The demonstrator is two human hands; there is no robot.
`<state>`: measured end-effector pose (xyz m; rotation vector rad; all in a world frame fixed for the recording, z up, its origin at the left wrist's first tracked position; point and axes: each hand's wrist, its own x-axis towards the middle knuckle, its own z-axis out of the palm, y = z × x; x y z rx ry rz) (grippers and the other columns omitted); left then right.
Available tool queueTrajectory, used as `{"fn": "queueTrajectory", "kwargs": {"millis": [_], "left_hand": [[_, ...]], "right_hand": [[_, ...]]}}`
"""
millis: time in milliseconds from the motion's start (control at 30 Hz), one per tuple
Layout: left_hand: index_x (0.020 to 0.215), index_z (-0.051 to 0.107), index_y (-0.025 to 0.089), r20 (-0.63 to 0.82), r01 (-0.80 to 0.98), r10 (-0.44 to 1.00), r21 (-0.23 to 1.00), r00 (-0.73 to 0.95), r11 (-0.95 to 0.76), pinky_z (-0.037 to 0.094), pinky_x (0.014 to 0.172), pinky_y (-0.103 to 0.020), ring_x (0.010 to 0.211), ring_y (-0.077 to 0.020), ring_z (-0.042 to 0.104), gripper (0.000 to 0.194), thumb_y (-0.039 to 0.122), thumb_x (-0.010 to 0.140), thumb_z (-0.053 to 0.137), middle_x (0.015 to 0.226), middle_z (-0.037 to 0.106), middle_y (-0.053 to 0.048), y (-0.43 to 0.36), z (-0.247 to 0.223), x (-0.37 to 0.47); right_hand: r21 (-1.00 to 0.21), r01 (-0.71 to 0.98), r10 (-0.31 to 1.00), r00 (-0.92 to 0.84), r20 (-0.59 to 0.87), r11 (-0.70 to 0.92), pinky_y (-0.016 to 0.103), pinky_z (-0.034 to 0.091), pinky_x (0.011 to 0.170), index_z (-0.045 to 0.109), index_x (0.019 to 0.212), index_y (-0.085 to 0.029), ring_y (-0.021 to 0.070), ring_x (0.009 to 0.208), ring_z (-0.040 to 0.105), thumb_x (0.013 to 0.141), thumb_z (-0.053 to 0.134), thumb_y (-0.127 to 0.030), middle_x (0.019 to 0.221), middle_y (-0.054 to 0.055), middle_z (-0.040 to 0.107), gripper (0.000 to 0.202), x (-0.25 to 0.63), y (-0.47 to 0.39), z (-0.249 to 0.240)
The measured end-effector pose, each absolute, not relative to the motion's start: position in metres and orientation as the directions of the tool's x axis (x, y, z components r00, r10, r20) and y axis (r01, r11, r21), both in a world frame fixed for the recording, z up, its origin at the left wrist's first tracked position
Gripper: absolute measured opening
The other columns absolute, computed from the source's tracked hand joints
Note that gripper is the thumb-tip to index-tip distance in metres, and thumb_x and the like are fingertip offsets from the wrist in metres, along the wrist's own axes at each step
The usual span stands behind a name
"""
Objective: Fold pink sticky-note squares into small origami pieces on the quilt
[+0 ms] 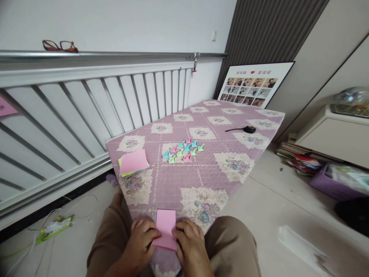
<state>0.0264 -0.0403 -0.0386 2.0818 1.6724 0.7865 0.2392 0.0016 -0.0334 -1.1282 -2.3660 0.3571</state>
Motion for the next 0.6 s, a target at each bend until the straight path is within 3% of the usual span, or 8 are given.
{"fn": "queueTrajectory", "kwargs": {"millis": [200,433,600], "left_hand": [[0.074,0.064,0.023,0.165,0.802,0.986,0.591,-0.017,-0.085,0.032,0.083,-0.043,0.087,-0.0220,0.051,0.014,0.019,0.078,0.052,0.088,0.061,-0.003,-0.042,-0.032,0.031],[0.076,0.066,0.023,0.014,0.828,0.998,0.559,-0.056,0.039,0.029,0.085,-0.043,0.089,-0.0214,0.051,0.018,0.027,0.085,0.052,0.087,0.062,-0.002,-0.036,-0.017,0.035],[0.075,0.067,0.022,-0.078,0.865,0.994,0.491,-0.075,0.104,0.028,0.085,-0.041,0.090,-0.0213,0.052,0.025,0.031,0.088,0.048,0.087,0.062,-0.003,-0.028,-0.002,0.037]], "right_hand": [[-0.454,0.661,0.802,-0.485,0.348,0.597,0.038,0.043,0.089,0.065,0.083,-0.026,0.0236,0.104,0.056,0.083,0.056,-0.023,0.098,0.004,0.064,0.009,0.235,0.004,-0.030],[-0.481,0.711,0.855,-0.373,0.361,0.513,0.039,0.042,0.088,0.066,0.081,-0.026,0.0239,0.104,0.054,0.088,0.052,-0.033,0.100,0.005,0.062,0.017,0.225,0.004,-0.026],[-0.457,0.755,0.864,-0.290,0.411,0.471,0.040,0.041,0.085,0.064,0.069,-0.024,0.0246,0.101,0.054,0.089,0.052,-0.035,0.097,0.005,0.062,0.025,0.217,0.005,-0.028]]}}
